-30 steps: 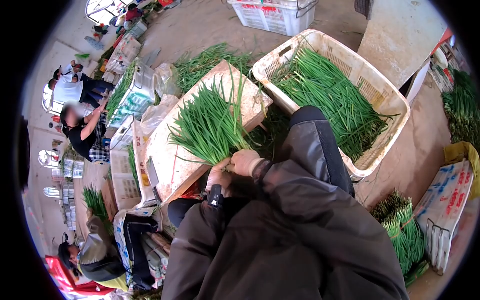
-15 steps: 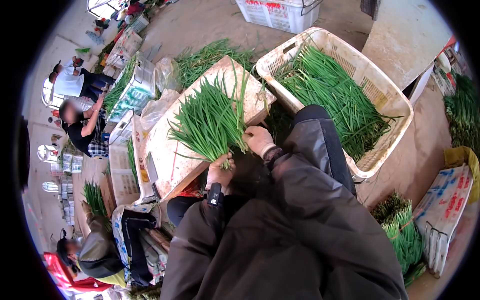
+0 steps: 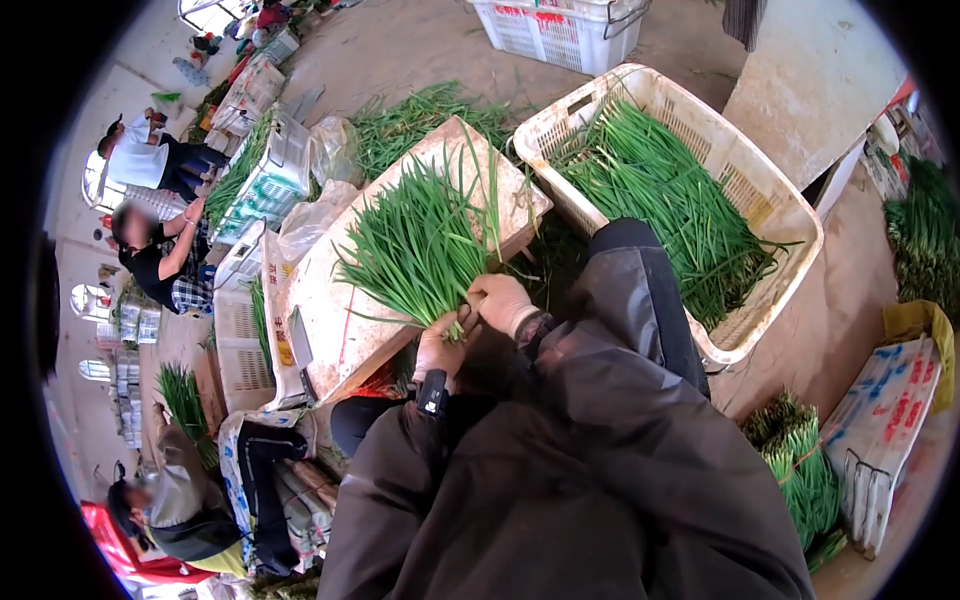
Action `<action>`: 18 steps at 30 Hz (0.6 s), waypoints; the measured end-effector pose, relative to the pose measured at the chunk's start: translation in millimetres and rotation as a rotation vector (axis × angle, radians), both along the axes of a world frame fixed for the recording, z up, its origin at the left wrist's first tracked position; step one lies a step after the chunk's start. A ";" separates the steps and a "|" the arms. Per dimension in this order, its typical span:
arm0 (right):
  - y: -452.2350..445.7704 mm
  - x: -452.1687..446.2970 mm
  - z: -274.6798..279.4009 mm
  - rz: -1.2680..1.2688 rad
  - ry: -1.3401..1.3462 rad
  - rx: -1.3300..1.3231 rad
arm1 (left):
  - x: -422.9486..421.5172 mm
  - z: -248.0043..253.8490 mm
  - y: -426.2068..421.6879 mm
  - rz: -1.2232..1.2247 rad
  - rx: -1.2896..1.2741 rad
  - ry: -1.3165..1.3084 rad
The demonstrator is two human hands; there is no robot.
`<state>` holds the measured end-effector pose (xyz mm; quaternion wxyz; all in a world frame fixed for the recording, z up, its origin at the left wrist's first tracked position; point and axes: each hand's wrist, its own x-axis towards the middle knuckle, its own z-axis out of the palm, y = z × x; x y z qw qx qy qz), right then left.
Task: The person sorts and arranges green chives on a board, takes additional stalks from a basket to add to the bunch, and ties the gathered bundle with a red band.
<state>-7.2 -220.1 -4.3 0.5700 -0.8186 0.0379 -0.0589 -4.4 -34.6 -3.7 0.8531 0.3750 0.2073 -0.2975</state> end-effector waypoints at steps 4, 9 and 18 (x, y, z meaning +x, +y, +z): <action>18.1 -12.0 12.3 0.103 0.093 -0.311 | 1.5 -18.1 0.6 -0.008 -0.067 -0.018; 10.8 -3.7 17.8 0.255 0.063 -0.402 | -3.2 -10.8 0.9 -0.056 0.082 -0.096; -24.1 13.4 0.0 -0.370 0.093 0.000 | 7.0 -7.9 0.5 0.015 0.047 0.031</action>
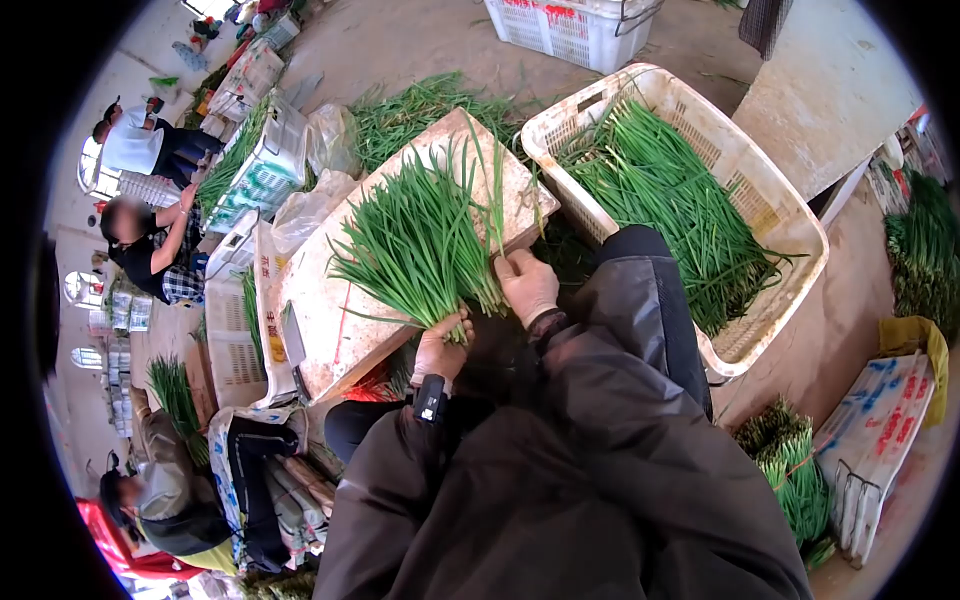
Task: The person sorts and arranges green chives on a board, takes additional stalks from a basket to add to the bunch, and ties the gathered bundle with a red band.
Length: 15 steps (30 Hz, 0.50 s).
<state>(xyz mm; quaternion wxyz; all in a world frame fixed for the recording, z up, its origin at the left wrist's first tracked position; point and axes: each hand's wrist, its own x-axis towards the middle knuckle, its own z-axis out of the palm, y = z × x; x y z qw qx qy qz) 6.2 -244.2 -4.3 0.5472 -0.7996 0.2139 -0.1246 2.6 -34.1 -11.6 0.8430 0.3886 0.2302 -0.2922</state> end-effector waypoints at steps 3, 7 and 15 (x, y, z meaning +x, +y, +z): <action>0.3 5.5 -6.4 0.107 0.200 -0.055 | 1.5 1.8 -3.2 0.025 0.033 0.008; 9.1 8.4 -37.4 0.271 0.237 -0.154 | 3.6 -7.8 -6.7 0.028 0.121 -0.034; 0.4 14.6 -48.8 0.138 0.168 0.039 | 2.9 -6.5 -13.7 0.142 0.172 -0.005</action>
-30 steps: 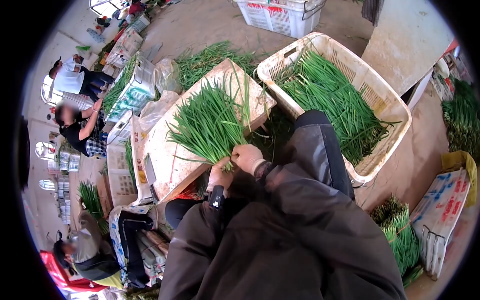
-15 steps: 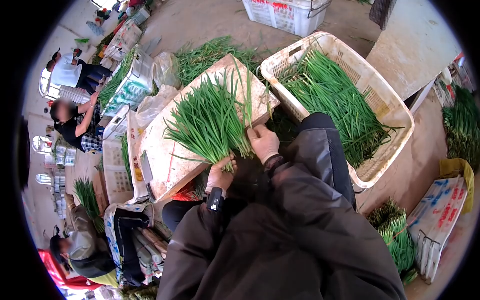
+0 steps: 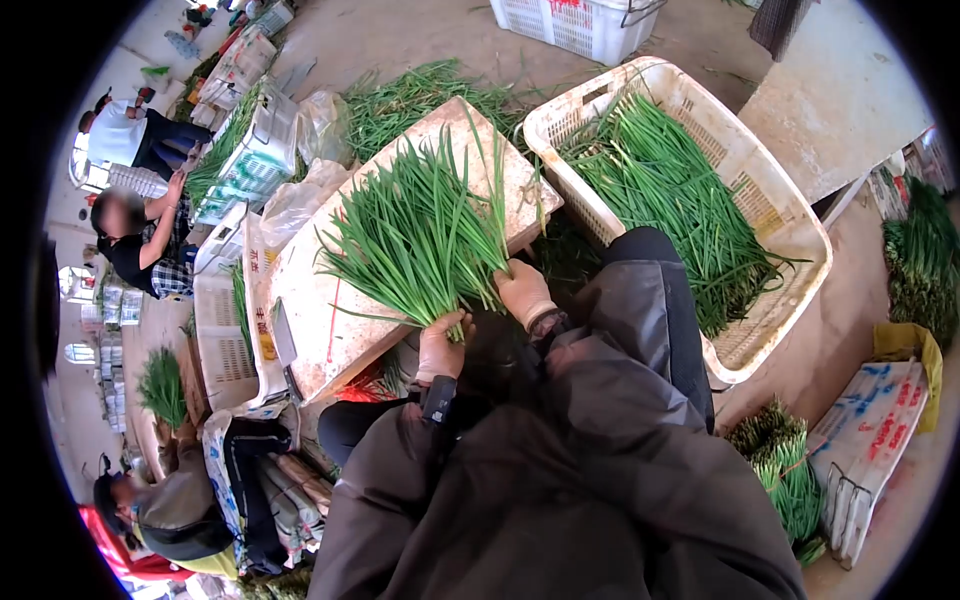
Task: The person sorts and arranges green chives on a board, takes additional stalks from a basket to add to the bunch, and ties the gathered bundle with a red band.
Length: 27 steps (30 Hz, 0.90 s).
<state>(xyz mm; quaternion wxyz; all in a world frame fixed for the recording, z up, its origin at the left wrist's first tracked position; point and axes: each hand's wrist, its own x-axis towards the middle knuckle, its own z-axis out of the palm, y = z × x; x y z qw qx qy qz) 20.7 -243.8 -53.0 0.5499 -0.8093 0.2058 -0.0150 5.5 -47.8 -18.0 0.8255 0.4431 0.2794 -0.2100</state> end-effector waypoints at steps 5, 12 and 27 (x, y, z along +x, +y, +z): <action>6.4 -6.5 27.7 0.031 0.048 0.040 | -0.4 2.0 -6.3 -0.001 -0.006 -0.006; 1.2 -0.8 27.8 0.166 0.037 0.472 | 3.6 27.0 3.5 0.026 -0.246 -0.039; 3.0 -5.4 35.7 0.339 -0.238 0.137 | 3.2 34.0 20.1 0.110 -0.266 -0.062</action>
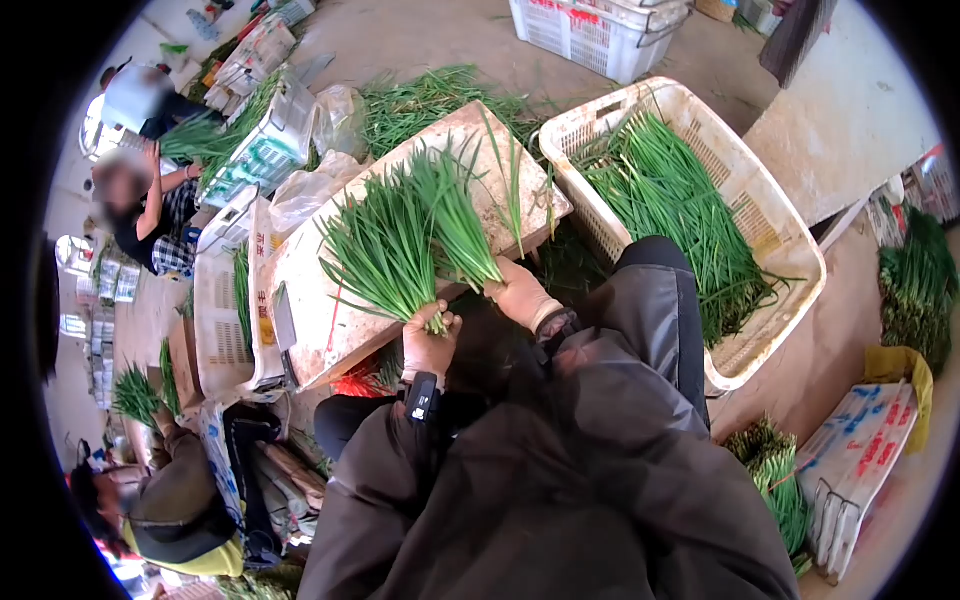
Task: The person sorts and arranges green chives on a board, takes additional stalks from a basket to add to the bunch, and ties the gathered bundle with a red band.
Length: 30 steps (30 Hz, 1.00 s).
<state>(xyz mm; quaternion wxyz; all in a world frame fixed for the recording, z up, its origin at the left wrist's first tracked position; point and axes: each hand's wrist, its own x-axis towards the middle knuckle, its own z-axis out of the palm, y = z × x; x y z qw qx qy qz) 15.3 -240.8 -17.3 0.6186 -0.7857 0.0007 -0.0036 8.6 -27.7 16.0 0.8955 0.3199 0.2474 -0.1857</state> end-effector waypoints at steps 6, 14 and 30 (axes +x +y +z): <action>-10.3 -11.3 38.8 -0.276 0.140 -0.481 | -0.6 -0.7 6.5 0.015 -0.019 0.012; -44.7 4.8 72.3 -0.224 0.072 -0.844 | -0.6 -1.0 6.7 -0.023 -0.055 -0.039; -76.0 65.9 213.4 -0.568 -0.442 -0.592 | -6.0 -4.8 2.4 -0.012 -0.054 -0.044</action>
